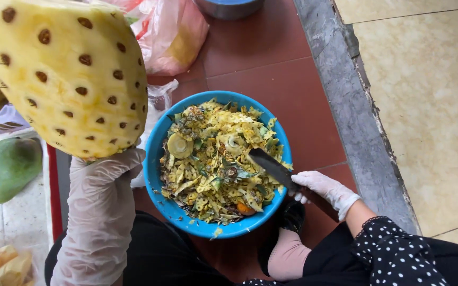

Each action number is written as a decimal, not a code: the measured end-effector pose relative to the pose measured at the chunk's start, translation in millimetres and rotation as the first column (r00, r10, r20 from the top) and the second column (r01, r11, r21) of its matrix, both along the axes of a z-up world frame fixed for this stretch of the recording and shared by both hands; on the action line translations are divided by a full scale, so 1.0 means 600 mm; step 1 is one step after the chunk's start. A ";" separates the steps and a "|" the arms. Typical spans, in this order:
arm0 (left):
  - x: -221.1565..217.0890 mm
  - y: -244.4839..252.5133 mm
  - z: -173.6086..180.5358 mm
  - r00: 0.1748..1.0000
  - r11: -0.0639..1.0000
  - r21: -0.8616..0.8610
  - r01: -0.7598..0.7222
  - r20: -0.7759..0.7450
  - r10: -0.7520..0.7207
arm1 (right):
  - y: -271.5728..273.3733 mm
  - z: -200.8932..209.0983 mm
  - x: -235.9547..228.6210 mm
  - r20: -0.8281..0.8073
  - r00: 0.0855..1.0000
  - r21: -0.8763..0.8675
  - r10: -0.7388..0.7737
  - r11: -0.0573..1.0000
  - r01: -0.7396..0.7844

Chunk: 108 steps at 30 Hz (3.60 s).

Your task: Carving out the eyes of a peeled pineapple using a knife in a spiral pattern

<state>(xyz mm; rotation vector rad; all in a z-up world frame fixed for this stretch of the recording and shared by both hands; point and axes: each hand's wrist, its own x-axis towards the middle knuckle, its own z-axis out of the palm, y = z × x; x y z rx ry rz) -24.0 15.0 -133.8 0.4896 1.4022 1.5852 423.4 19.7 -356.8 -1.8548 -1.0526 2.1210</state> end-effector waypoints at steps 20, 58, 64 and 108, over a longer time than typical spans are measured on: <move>0.015 0.027 -0.019 0.984 0.982 -0.090 0.168 0.081 -0.161 | -0.053 0.250 0.124 0.596 0.794 0.056 0.123 0.979 -0.194; -0.060 -0.002 -0.047 0.851 0.897 -0.226 0.379 0.466 -0.242 | -0.112 0.297 0.012 0.858 -0.319 -0.485 0.402 0.433 -0.760; -0.060 -0.010 -0.044 0.867 0.902 -0.215 0.374 0.427 -0.258 | -0.087 0.419 -0.120 0.788 -0.084 -0.535 0.609 0.612 -0.583; -0.060 -0.027 -0.025 0.874 0.900 -0.309 0.308 0.466 -0.140 | -0.211 0.246 -0.187 0.849 -0.179 -0.294 0.497 0.162 -0.942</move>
